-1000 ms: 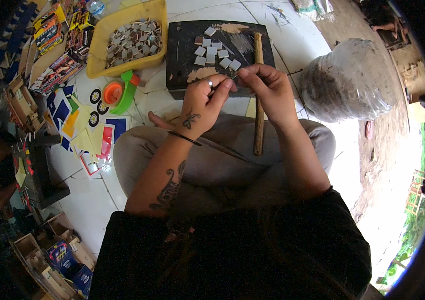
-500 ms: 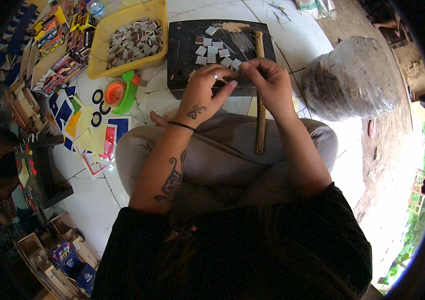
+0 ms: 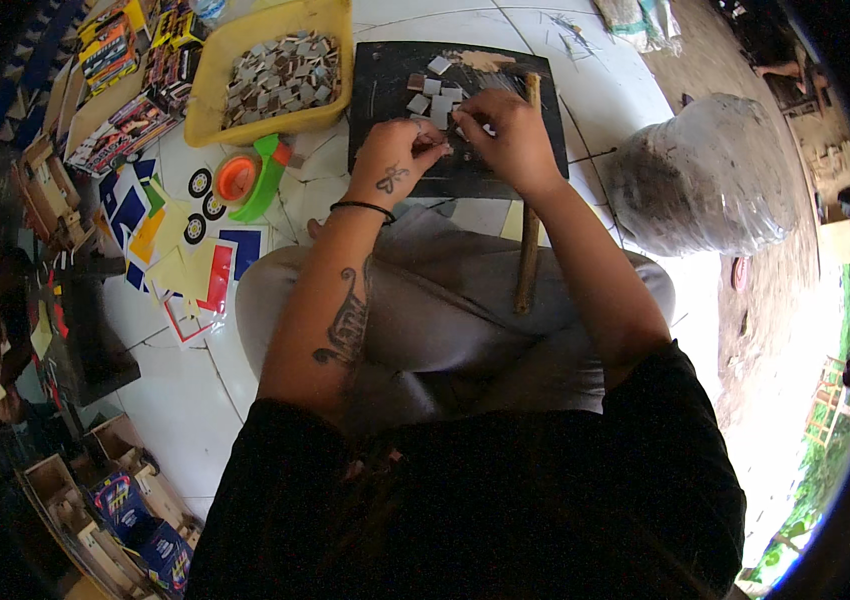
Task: The person sits on the floor and repeatedly places small white square tiles on a black board, then strikes them with a hammer. The person adjusts the tiles between strikes and continues the process for the duration of the clip.
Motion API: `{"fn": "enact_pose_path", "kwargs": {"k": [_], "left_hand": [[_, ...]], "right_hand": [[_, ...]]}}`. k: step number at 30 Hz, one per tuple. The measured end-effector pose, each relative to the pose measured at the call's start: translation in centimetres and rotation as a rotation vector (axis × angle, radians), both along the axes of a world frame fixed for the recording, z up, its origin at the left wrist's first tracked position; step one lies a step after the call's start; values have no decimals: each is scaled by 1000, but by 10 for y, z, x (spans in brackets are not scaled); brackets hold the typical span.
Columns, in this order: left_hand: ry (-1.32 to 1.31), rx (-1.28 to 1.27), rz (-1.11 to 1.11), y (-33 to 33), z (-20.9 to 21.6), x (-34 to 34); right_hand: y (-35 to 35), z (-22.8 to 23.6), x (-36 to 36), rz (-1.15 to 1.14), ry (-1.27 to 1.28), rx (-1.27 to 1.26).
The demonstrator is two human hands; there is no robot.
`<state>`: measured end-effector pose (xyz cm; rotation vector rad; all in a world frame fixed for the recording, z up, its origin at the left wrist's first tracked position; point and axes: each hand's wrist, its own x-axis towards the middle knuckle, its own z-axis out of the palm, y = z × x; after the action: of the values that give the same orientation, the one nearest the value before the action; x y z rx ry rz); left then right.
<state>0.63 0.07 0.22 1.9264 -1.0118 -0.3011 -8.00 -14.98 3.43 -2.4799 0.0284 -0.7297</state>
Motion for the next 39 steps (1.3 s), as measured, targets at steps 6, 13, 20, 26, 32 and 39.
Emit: {"fn": "enact_pose_path", "kwargs": {"k": [6, 13, 20, 26, 32, 39], "left_hand": [[-96, 8, 16, 1, -7, 1], [-140, -79, 19, 3, 1, -3], [-230, -154, 181, -3, -5, -6], [-297, -221, 206, -4, -18, -12], [-263, -131, 231, 0, -16, -20], [-343, -139, 255, -2, -18, -23]], "right_hand": [[5, 6, -2, 153, -75, -94], [9, 9, -6, 8, -14, -132], [11, -4, -82, -523, 550, -103], [6, -16, -99, -489, 292, 171], [39, 33, -155, -313, 408, 738], [75, 75, -184, -211, 437, 111]]}}
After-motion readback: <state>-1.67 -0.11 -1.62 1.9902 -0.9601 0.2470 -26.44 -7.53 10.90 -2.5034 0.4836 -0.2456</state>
